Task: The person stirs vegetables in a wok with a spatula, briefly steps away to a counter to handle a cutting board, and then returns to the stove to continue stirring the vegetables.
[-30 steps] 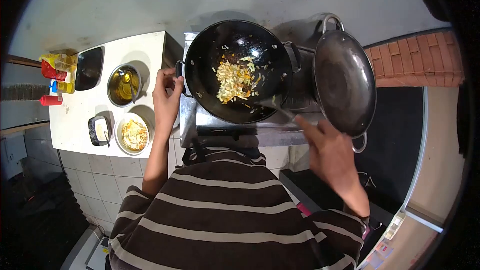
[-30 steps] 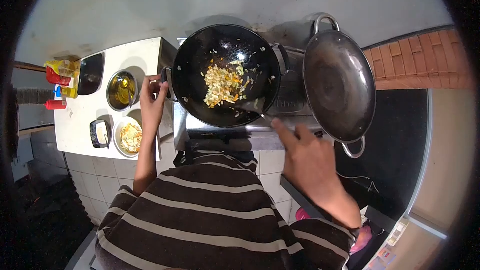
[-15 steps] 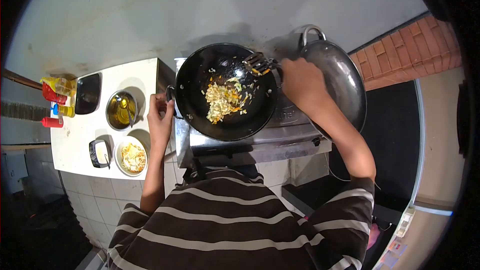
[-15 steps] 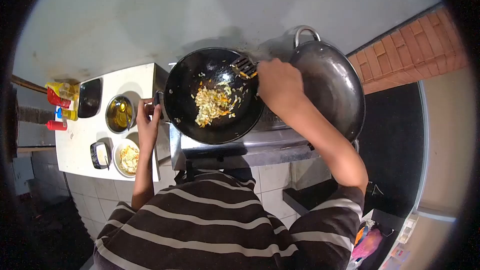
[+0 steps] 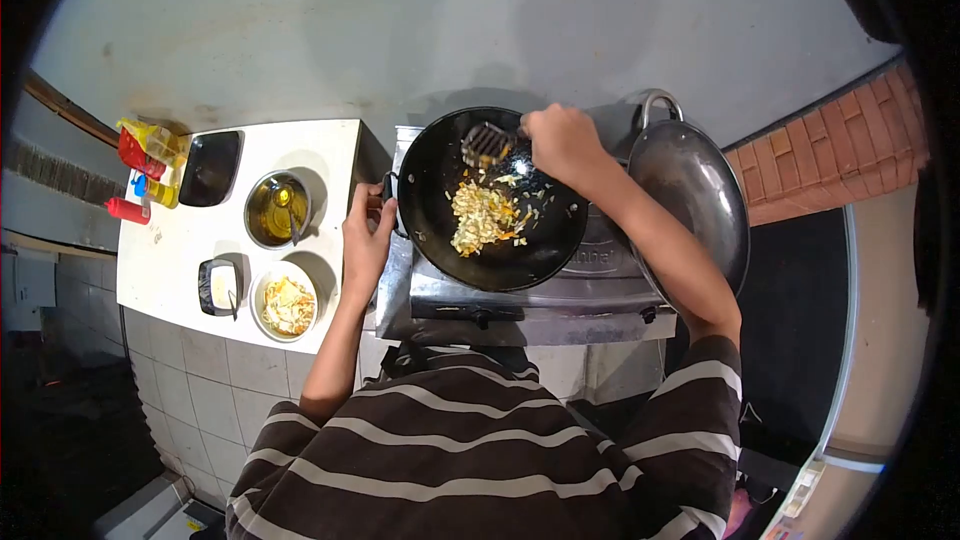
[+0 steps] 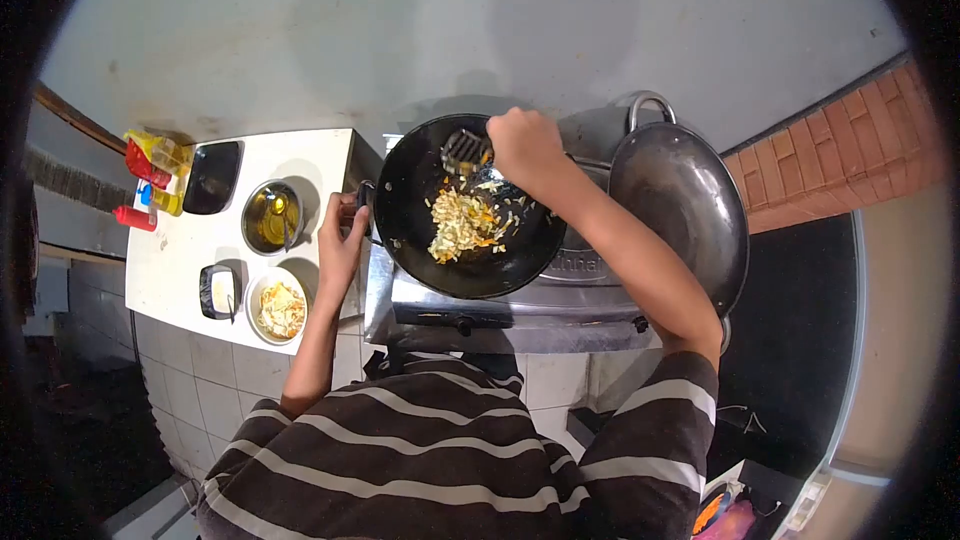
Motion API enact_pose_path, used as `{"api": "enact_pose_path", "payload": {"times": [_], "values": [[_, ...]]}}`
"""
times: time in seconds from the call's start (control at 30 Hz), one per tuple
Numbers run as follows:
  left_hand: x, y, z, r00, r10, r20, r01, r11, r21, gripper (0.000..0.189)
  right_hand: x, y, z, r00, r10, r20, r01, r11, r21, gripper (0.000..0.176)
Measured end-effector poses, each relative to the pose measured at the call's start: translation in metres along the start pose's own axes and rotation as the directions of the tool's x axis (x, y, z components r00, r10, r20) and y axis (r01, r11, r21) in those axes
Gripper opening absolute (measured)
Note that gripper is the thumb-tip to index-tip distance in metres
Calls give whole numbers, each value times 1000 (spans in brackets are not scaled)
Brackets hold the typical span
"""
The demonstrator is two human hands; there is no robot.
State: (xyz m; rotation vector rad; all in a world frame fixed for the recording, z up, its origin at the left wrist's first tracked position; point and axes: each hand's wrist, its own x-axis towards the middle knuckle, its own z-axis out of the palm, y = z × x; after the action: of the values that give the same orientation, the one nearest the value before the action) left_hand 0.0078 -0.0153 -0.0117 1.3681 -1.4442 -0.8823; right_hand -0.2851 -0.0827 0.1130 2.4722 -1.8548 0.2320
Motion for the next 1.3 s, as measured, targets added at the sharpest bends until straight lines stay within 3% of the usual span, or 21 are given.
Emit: {"api": "enact_pose_path", "payload": {"times": [0.1,0.23,0.3,0.53,0.6,0.63,0.77,0.83,0.97,1.0,1.07,1.1,1.27,1.3], "values": [[-3,0,-2,1000,-11,7,11,999,32,23,-1,-13,-8,976,-44,215,41,999,17,12],[-3,-2,0,1000,-5,-8,5,999,49,23,-2,-7,-27,986,-93,137,74,988,138,16],[-1,-3,1,1000,30,-9,-29,999,42,24,3,-2,-28,998,-37,48,30,988,150,18],[7,2,-2,999,40,34,-41,999,25,24,-13,-4,3,1000,-8,16,7,998,64,18],[9,-2,-2,998,22,55,-22,1000,15,25,-26,-8,-5,987,3,162,-35,979,198,22],[9,-4,-1,998,28,58,-29,999,14,25,-33,-2,6,997,-66,42,50,950,307,17],[8,-10,-1,999,18,39,-18,1000,-3,27,-32,5,-15,992,-124,16,112,938,328,17],[6,-9,-2,999,8,41,-8,1000,-5,28,-26,6,-23,989,-33,-144,76,950,302,19],[6,-11,-1,999,21,38,-22,1000,7,28,-9,19,1,983,-7,-182,43,980,194,20],[6,-11,-1,999,11,39,-11,1000,2,28,-9,22,8,984,1,-179,35,980,198,20],[2,-11,-3,998,-19,54,19,1000,-10,28,-15,27,23,999,-49,19,38,931,363,22],[1,-9,-2,998,-33,57,35,999,-32,28,-24,22,19,998,-59,39,38,916,400,21],[2,-18,-1,999,-1,36,0,1000,8,30,-53,17,-10,991,-133,10,127,964,235,21],[2,-18,0,999,8,34,-7,1000,-7,30,-54,16,-22,999,-13,49,4,985,175,22]]}}
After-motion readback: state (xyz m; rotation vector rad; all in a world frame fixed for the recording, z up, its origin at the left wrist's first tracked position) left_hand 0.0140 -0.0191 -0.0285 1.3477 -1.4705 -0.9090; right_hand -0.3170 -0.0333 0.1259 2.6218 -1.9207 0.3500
